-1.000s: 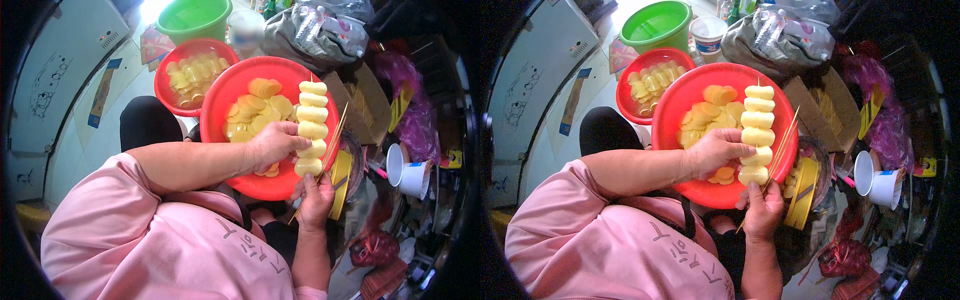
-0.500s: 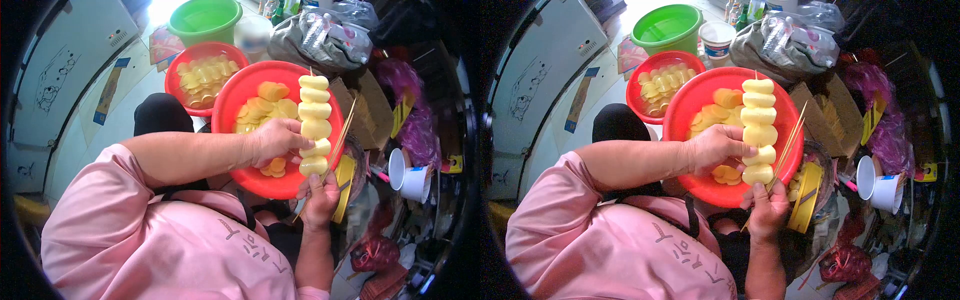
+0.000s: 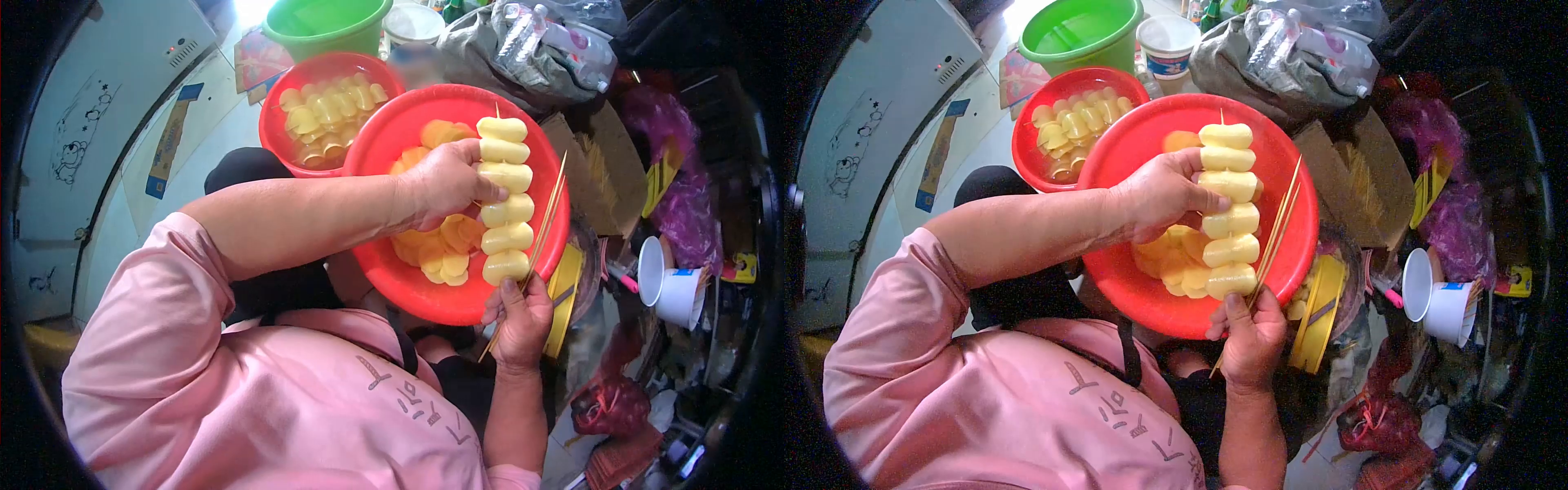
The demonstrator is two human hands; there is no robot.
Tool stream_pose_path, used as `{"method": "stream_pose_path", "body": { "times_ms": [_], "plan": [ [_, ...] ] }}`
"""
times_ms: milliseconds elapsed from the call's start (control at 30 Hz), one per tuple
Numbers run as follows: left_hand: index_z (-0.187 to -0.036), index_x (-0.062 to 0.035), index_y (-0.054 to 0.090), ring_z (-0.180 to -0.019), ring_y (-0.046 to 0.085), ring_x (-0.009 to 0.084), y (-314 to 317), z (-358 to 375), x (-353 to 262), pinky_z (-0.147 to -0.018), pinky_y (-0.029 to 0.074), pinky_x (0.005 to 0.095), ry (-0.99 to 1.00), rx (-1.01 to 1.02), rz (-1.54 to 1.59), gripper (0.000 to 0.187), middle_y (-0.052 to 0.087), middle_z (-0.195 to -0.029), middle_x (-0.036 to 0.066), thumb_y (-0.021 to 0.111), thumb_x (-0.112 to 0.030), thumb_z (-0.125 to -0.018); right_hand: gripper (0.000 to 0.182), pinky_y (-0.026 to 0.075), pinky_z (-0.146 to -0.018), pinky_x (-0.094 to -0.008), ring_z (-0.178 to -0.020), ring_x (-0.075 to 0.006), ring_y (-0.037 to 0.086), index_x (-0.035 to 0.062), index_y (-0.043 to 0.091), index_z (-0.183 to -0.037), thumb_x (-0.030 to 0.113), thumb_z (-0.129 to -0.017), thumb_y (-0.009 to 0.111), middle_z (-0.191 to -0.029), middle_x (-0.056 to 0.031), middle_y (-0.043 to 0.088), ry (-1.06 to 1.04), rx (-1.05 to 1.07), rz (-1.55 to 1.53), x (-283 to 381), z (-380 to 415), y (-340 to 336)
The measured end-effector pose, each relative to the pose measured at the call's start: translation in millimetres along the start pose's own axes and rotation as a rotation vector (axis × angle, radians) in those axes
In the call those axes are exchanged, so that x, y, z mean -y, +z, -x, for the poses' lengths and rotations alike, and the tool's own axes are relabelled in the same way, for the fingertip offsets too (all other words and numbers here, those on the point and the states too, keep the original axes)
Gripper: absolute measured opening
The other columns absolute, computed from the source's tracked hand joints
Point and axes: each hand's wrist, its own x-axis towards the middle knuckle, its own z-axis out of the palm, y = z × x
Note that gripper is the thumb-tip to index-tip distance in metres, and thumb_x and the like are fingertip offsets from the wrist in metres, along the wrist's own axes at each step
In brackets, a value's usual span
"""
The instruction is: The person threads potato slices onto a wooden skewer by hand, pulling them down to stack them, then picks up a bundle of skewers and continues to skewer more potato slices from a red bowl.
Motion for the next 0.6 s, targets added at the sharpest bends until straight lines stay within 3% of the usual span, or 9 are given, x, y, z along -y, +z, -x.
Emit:
{"method": "stream_pose_path", "body": {
  "times_ms": [300, 467, 600],
  "plan": [
    [-0.128, -0.0085, 0.044, -0.108, 0.057, 0.0236, -13, -8, 0, -0.088, 0.049, 0.0399, -0.011, 0.011, -0.003, 0.048, 0.058, -0.119, 0.007, 0.057, 0.003, -0.084, 0.019, 0.04, -0.047, -0.0213, -0.048, -0.0097, 0.048, -0.0007, 0.055, -0.098, 0.016, -0.089, 0.059, -0.064, -0.0033, 0.055, 0.031, 0.009, 0.034, 2, -11, 7],
    [-0.126, -0.0094, 0.045, -0.103, 0.06, 0.0233, -12, -6, -10, -0.086, 0.05, 0.0401, -0.046, -0.035, 0.09, 0.038, 0.06, -0.115, 0.007, 0.054, -0.015, -0.09, 0.022, 0.04, -0.047, -0.0219, -0.049, -0.0098, 0.048, -0.0006, 0.055, -0.097, 0.019, -0.089, 0.06, -0.064, -0.0031, 0.055, 0.008, -0.003, 0.055, 2, -12, 8],
    [-0.126, -0.0091, 0.046, -0.101, 0.061, 0.024, -11, -3, -3, -0.086, 0.05, 0.0401, -0.028, -0.044, 0.034, 0.035, 0.06, -0.115, 0.007, 0.052, -0.018, -0.092, 0.024, 0.041, -0.047, -0.0221, -0.049, -0.0101, 0.05, -0.0007, 0.055, -0.096, 0.021, -0.088, 0.061, -0.065, -0.0032, 0.056, 0.035, -0.009, 0.088, 2, -8, 8]
  ]
}}
